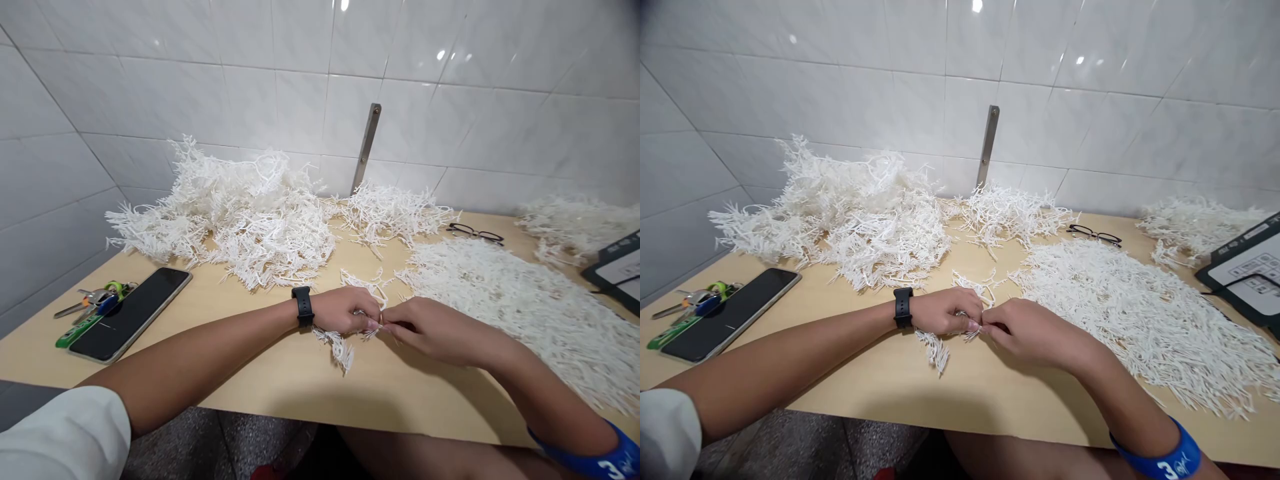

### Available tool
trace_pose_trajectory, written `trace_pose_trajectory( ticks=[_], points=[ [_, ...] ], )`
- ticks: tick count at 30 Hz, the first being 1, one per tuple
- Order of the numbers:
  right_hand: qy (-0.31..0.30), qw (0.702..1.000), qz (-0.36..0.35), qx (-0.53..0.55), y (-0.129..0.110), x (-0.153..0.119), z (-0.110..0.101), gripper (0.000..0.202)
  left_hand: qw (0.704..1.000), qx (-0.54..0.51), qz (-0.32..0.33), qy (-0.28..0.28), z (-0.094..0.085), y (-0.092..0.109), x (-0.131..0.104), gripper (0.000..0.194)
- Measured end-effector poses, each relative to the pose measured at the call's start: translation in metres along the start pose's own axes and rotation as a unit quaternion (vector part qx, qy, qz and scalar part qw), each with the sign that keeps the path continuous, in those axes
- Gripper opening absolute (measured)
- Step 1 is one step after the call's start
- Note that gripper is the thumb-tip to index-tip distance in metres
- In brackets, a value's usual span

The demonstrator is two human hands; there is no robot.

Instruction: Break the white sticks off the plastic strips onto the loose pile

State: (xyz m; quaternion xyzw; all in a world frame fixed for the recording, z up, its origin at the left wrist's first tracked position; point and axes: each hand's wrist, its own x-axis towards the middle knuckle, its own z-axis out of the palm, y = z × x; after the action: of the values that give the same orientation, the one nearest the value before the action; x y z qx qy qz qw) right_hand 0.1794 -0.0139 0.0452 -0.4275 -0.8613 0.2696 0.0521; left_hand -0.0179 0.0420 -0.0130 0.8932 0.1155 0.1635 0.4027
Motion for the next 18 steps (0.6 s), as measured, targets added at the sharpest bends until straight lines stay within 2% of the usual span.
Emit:
trace_pose_trajectory(
  ticks=[3,6,8,10,12,15,16,18],
  points=[
    [-0.004,0.998,0.018,-0.059,-0.001,-0.006,-0.001,0.032,0.999,-0.032,-0.012,-0.007,-0.001,-0.001,0.0,0.029],
    [0.014,0.982,0.067,-0.177,0.006,-0.022,-0.009,0.03,0.998,-0.067,-0.013,-0.017,-0.004,-0.003,-0.001,0.033],
    [0.057,0.961,0.12,-0.243,0.015,-0.031,-0.016,0.03,0.995,-0.097,-0.017,-0.015,-0.008,-0.004,-0.003,0.035],
    [0.132,0.937,0.161,-0.281,0.023,-0.032,-0.022,0.025,0.989,-0.143,-0.03,-0.005,-0.01,-0.004,-0.004,0.038],
    [0.2,0.921,0.151,-0.298,0.026,-0.024,-0.021,0.02,0.982,-0.184,-0.048,0.014,-0.012,-0.001,-0.006,0.04],
    [0.258,0.915,0.09,-0.298,0.023,-0.009,-0.013,0.043,0.976,-0.195,-0.074,0.056,-0.012,0.008,-0.007,0.042],
    [0.28,0.914,0.081,-0.282,0.02,-0.006,-0.009,0.045,0.976,-0.192,-0.079,0.066,-0.012,0.01,-0.007,0.042],
    [0.313,0.925,0.088,-0.197,0.013,-0.003,-0.002,0.035,0.976,-0.188,-0.085,0.073,-0.011,0.014,-0.007,0.043]
  ],
)
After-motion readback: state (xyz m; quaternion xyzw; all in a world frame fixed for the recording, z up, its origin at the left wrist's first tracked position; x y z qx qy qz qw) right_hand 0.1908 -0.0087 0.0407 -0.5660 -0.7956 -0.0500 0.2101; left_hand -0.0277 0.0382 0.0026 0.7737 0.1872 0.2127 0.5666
